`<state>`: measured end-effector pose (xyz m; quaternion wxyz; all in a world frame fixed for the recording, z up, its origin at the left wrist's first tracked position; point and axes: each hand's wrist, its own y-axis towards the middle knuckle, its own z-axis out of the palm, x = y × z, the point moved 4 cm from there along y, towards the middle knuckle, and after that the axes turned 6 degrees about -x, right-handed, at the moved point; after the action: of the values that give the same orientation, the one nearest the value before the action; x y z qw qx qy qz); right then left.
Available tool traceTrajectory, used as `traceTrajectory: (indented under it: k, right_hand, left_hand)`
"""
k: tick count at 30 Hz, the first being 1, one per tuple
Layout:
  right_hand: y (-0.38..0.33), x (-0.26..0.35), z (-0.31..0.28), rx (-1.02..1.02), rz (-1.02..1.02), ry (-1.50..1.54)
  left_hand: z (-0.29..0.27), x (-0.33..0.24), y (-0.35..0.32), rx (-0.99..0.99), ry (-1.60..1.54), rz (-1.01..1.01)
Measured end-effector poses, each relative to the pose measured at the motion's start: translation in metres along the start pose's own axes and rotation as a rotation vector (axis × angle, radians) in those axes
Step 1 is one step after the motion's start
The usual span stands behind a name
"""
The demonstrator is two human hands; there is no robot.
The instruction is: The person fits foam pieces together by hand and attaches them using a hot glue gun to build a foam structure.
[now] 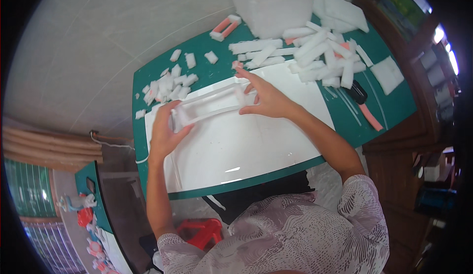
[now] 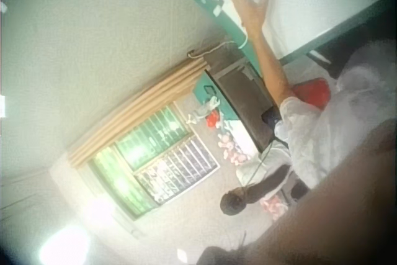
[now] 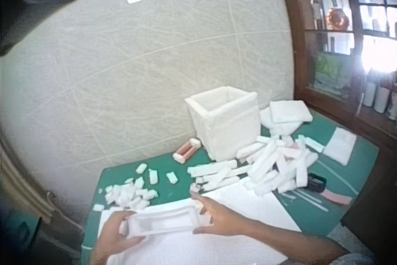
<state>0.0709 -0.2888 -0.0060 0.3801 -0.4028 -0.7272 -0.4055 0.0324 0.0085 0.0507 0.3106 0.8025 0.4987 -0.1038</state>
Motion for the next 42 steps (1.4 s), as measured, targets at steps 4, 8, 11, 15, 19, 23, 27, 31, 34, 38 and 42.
traceTrajectory:
  k: [4,8,11,15,19,23,27,31,34,38,42]
  right_hand:
    - [-0.001,-0.007,-0.005,-0.075,-0.031,-0.047]
    - [-0.002,-0.016,0.001,-0.223,-0.115,-0.035]
    - [-0.005,-0.027,0.009,-0.137,-0.037,-0.126]
    - [-0.008,-0.033,0.012,-0.191,-0.113,-0.181]
    - [-0.005,-0.036,0.011,-0.246,-0.14,-0.123]
    - [-0.003,-0.044,0.011,-0.255,-0.118,-0.142]
    - [0.001,-0.04,0.011,-0.233,-0.107,-0.198]
    - [0.005,-0.038,0.009,-0.151,-0.03,-0.216]
    - [0.006,-0.034,0.014,-0.186,-0.087,-0.161]
    - [0.006,-0.043,0.023,-0.245,-0.184,-0.189]
    - [0.003,-0.044,0.012,-0.164,-0.029,-0.262]
  left_hand:
    - [-0.027,0.004,0.043,-0.118,0.011,-0.033]
    - [-0.035,0.035,0.104,-0.253,-0.069,-0.091]
    - [-0.004,0.049,0.156,-0.251,-0.102,-0.222]
    - [0.056,0.08,0.217,-0.252,-0.051,-0.275]
    - [0.091,0.097,0.25,-0.31,0.018,-0.313]
    - [0.116,0.099,0.268,-0.367,-0.007,-0.383]
    - [0.135,0.121,0.269,-0.384,0.016,-0.372]
    - [0.164,0.116,0.263,-0.229,0.018,-0.41]
    - [0.161,0.118,0.254,-0.189,-0.038,-0.3]
    - [0.13,0.116,0.232,-0.163,-0.009,-0.237]
    - [0.086,0.069,0.2,-0.074,-0.104,-0.131]
